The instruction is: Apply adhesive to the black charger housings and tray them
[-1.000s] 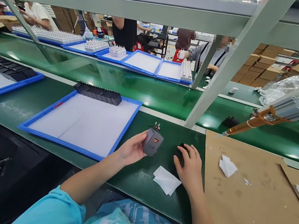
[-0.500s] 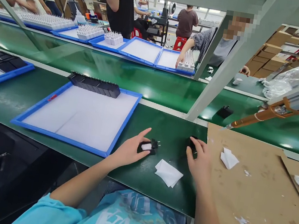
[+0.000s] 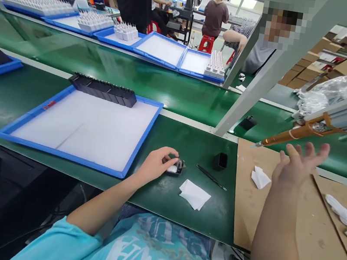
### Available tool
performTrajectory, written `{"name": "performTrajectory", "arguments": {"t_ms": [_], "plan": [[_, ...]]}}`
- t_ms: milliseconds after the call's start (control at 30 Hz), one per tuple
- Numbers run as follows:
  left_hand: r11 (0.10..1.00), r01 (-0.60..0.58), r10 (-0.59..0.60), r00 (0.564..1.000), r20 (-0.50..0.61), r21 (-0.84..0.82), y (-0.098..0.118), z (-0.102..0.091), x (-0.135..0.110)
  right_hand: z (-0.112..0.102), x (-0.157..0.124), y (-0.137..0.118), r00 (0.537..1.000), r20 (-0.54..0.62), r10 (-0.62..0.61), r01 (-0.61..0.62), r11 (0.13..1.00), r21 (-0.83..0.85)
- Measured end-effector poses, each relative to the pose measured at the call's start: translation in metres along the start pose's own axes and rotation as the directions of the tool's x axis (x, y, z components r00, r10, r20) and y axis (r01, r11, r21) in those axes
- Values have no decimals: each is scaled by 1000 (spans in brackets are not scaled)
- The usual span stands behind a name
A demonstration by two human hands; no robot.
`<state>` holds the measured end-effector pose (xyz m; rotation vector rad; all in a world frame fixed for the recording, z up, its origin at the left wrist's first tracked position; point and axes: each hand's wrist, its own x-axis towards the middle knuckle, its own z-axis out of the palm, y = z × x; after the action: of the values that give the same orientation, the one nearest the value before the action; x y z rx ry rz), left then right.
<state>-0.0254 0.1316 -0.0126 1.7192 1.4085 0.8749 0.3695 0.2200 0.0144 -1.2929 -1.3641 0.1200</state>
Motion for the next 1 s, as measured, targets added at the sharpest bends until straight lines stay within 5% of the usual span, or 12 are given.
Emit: {"name": "performTrajectory", "arguments": {"t_ms": [233, 400, 633, 833, 1000], "plan": [[988, -83, 54, 977, 206, 134, -12, -3, -14, 27, 13, 5, 977, 91, 192, -211, 928, 307], [961, -44, 5, 990, 140, 274, -17, 5, -25, 16, -13, -20, 958, 113, 262, -285, 856, 431], [954, -37, 17, 997, 71, 297, -2, 22, -42, 13, -81, -94, 949, 208, 238, -316, 746, 586], [958, -3, -15, 998, 61, 287, 1, 36, -46, 49, -121, -165, 941, 257, 220, -336, 692, 638], [968, 20, -30, 999, 37, 249, 3, 40, -47, 79, -125, -190, 944, 253, 211, -329, 588, 739]]}}
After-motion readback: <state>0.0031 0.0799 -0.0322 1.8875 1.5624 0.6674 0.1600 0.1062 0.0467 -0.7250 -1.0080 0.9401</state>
